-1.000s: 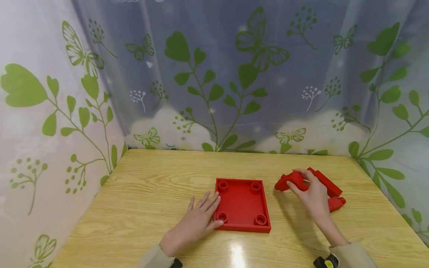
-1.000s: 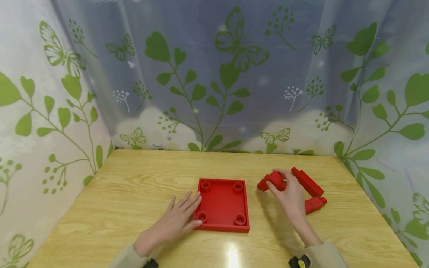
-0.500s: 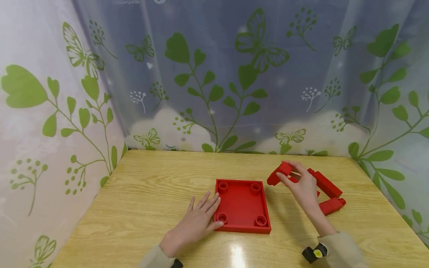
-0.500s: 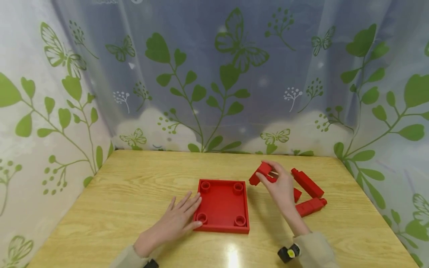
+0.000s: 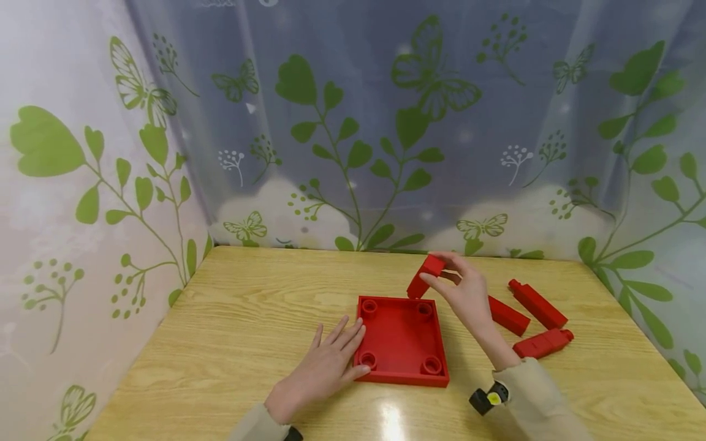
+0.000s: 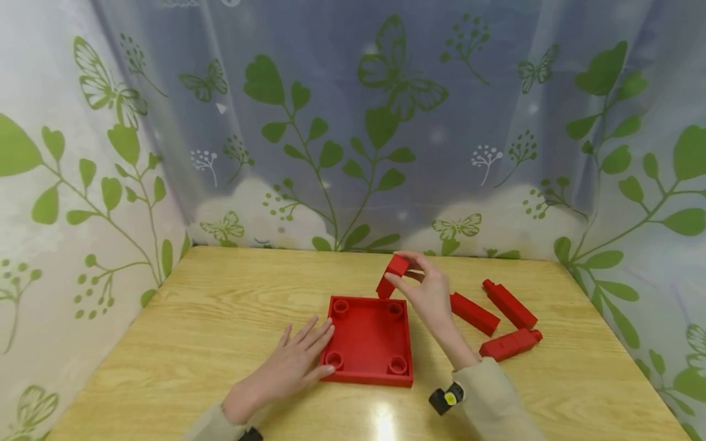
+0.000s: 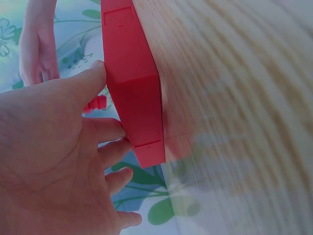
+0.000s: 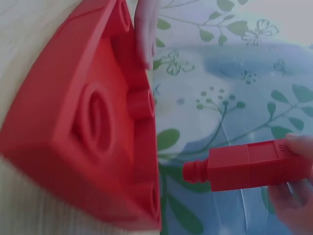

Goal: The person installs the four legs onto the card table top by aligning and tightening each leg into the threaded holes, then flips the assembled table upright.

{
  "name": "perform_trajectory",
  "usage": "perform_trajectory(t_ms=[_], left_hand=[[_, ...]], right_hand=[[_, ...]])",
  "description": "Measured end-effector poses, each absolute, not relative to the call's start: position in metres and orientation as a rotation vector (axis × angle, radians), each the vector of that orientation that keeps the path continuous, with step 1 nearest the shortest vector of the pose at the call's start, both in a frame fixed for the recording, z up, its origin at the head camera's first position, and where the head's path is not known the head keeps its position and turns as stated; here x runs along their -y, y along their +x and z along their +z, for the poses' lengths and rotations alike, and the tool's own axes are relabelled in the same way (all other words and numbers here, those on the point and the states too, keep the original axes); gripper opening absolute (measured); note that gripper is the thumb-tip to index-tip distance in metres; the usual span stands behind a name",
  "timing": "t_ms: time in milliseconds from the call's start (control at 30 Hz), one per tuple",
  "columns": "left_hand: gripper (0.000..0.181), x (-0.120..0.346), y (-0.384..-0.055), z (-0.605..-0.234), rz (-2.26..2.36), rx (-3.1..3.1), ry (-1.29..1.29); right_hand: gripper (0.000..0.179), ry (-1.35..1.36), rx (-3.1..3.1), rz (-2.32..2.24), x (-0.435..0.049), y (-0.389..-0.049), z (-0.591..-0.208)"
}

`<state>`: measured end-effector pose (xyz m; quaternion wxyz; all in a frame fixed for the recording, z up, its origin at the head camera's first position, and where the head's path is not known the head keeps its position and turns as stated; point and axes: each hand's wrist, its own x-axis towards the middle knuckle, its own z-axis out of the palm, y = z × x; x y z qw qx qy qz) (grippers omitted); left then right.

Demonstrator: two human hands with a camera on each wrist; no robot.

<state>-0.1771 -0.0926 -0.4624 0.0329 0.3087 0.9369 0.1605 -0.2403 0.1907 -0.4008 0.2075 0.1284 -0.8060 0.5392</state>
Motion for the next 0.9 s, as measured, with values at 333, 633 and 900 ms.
perform_trajectory(t_ms=[333, 633, 900], left_hand=[[0.073, 0.092, -0.176, -0.461, 0.472, -2.888, 0.939], [0.073, 0.093, -0.176, -0.459, 0.483, -2.88, 0.931], [0.072, 0.093, -0.176, -0.459, 0.487, -2.885, 0.933]], right_hand=[[0.044, 0.506, 2.256, 1.584, -0.152, -0.254, -0.396], [0.042, 0.63, 2.322, 1.618, -0.135, -0.264, -0.404], [0.044, 0.652, 2.401, 1.587, -0.128, -0.271, -0.411]])
